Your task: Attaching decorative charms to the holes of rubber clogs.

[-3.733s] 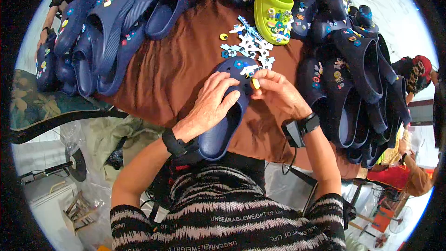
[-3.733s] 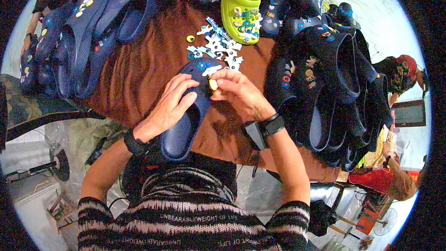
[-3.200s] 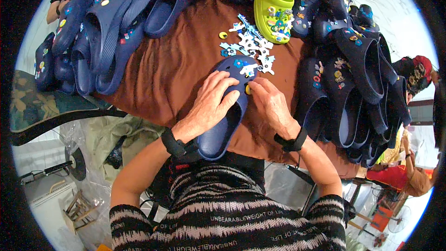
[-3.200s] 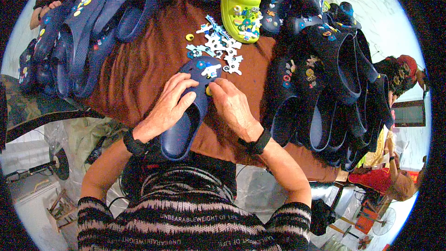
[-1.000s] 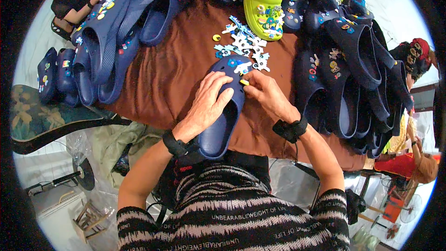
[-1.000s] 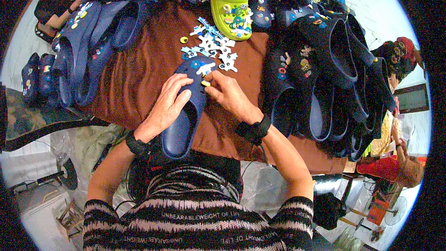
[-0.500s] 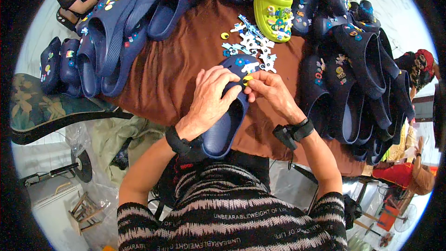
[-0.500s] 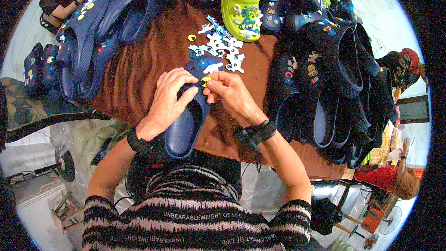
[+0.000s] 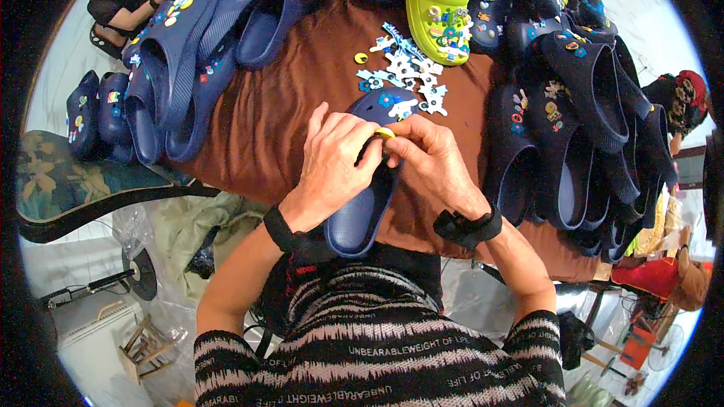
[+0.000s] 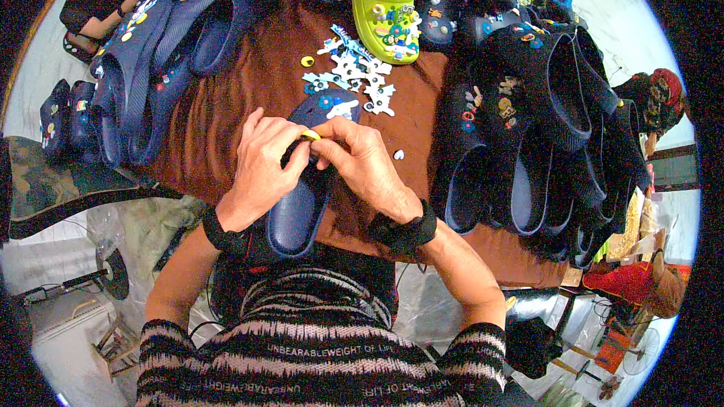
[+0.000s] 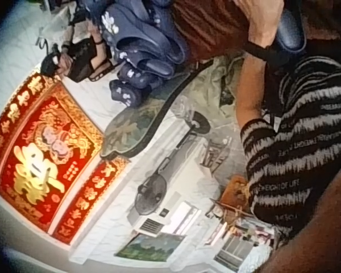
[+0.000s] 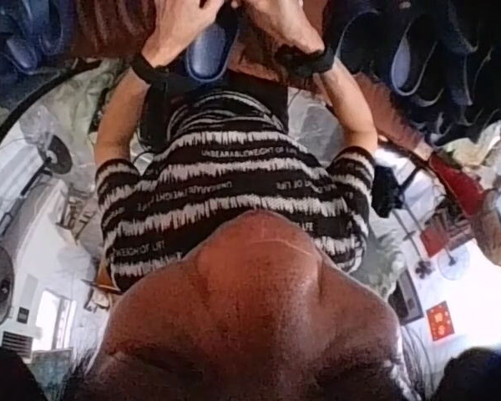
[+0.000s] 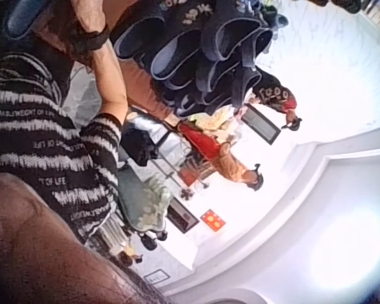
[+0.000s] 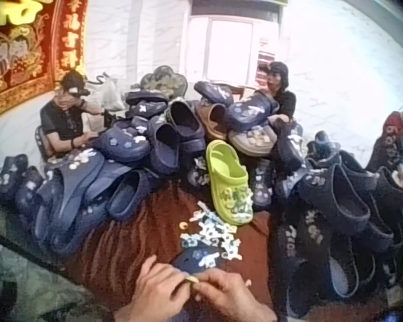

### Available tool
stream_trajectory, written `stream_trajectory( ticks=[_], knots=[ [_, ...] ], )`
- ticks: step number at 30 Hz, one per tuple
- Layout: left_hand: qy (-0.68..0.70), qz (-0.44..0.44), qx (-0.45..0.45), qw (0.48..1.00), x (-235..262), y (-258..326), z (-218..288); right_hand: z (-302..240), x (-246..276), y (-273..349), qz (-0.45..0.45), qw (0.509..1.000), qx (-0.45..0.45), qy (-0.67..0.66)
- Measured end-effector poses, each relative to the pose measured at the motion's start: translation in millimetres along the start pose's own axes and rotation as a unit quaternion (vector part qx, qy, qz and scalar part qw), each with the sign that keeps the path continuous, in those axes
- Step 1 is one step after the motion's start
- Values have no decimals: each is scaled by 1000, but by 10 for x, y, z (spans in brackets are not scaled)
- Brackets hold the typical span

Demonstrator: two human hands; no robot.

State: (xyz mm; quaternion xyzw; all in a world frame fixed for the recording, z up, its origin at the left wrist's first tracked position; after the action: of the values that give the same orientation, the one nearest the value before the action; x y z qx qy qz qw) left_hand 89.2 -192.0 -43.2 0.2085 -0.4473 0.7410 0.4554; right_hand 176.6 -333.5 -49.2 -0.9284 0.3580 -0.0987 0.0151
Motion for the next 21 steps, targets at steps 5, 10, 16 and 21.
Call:
stream_trajectory(
  ticks=[5,10,16,21],
  knots=[
    [11,-17,-4,1000,-14,19,-48,-28,-25,-8,6,997,28,73],
    [21,-26,45,998,-77,58,-181,-62,-62,-145,-28,981,79,176],
    [74,-26,96,992,-83,238,-253,66,133,-689,-17,905,155,397],
    [85,-50,101,990,-129,375,-285,183,40,-833,-112,825,212,512]
  ],
)
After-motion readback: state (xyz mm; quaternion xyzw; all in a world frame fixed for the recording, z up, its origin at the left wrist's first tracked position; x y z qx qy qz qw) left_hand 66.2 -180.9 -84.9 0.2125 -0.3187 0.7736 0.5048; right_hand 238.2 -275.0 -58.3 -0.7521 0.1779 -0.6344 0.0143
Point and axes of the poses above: each hand's wrist, its own y-axis away from the middle knuckle, its own x-axis out of the back of the hand, z = x × y, the point moved 3 cm from there along -y, towards the middle knuckle, and after that the axes turned 3 degrees about x, right-handed, at the moved point
